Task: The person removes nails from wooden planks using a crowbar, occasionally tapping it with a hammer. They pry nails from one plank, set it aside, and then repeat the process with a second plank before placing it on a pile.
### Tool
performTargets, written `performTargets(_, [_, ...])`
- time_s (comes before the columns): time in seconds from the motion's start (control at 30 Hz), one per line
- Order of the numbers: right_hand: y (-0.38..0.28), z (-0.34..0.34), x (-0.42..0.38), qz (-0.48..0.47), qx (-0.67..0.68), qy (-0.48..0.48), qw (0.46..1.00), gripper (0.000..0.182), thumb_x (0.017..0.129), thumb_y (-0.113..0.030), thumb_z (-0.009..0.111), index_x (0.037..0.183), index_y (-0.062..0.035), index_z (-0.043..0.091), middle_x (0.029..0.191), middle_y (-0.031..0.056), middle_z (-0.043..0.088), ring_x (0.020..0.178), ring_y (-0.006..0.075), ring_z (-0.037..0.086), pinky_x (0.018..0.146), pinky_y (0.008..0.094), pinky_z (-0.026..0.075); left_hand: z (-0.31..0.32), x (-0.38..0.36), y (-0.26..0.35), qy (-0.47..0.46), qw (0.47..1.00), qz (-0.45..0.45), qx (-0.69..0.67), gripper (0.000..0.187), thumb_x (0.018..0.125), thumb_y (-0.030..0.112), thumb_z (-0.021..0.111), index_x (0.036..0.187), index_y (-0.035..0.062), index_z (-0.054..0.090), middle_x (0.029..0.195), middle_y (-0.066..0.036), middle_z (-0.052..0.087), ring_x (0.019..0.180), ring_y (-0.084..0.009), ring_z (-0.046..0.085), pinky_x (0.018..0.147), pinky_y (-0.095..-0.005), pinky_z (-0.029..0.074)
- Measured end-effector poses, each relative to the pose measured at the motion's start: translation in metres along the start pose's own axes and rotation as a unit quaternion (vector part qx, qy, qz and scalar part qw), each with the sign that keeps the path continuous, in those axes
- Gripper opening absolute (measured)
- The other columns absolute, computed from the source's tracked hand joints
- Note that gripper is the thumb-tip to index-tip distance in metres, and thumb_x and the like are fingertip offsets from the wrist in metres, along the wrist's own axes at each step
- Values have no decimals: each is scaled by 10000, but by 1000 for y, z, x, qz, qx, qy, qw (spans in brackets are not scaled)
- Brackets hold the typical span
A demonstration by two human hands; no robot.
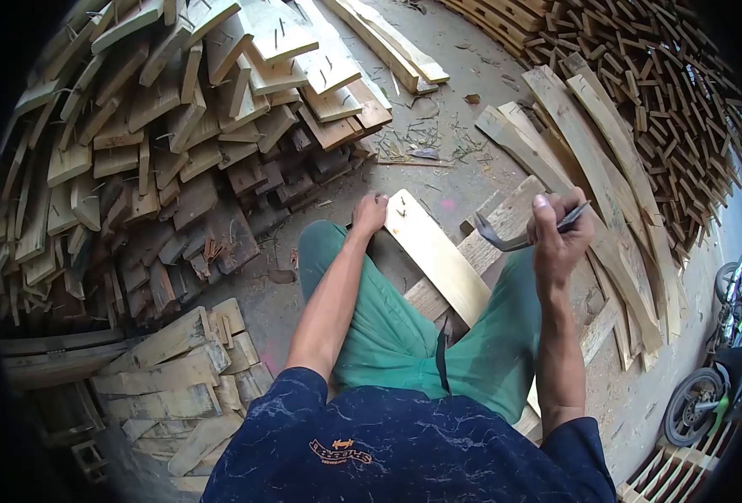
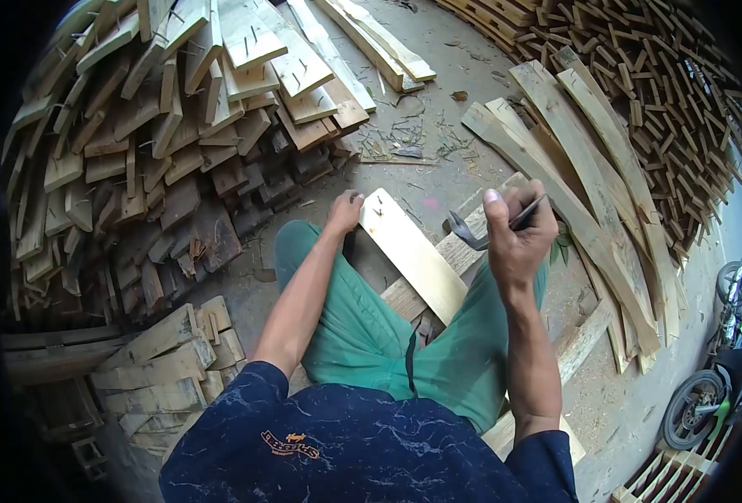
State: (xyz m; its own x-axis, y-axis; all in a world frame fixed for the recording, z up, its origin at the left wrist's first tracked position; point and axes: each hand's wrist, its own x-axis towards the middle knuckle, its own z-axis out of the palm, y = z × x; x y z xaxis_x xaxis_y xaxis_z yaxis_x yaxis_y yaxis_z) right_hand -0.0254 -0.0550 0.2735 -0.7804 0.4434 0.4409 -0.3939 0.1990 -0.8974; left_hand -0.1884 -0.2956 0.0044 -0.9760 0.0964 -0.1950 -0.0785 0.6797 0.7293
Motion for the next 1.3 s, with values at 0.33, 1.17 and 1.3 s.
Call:
performTargets(0.33, [107, 107, -8, 64, -88, -18, 994, 328, 853, -132, 704, 676, -38, 445, 569, -19, 389, 537, 83, 333, 473, 297, 308, -6, -9, 1, -87, 993, 72, 42, 382, 918, 307, 552, 1197, 59, 634, 1105, -261, 649, 1074, -429, 598, 928, -494, 459])
performTargets(1.17, [124, 119, 15, 83, -57, 3, 995, 316, 881, -122, 660, 677, -63, 427, 604, -44, 378, 562, 67, 331, 481, 278, 292, -6, -3, -6, -124, 990, 2, -73, 381, 874, 290, 644, 1192, 83, 680, 1062, -221, 691, 1020, -360, 662, 913, -419, 486])
performTargets(1.3, [103, 114, 18, 112, -64, 1, 992, 315, 887, -126, 646, 673, -61, 424, 590, -40, 379, 552, 69, 336, 474, 275, 297, -2, 0, -12, -134, 987, 0, -84, 372, 873, 286, 643, 1187, 89, 684, 1064, -219, 692, 1018, -354, 663, 912, -413, 485])
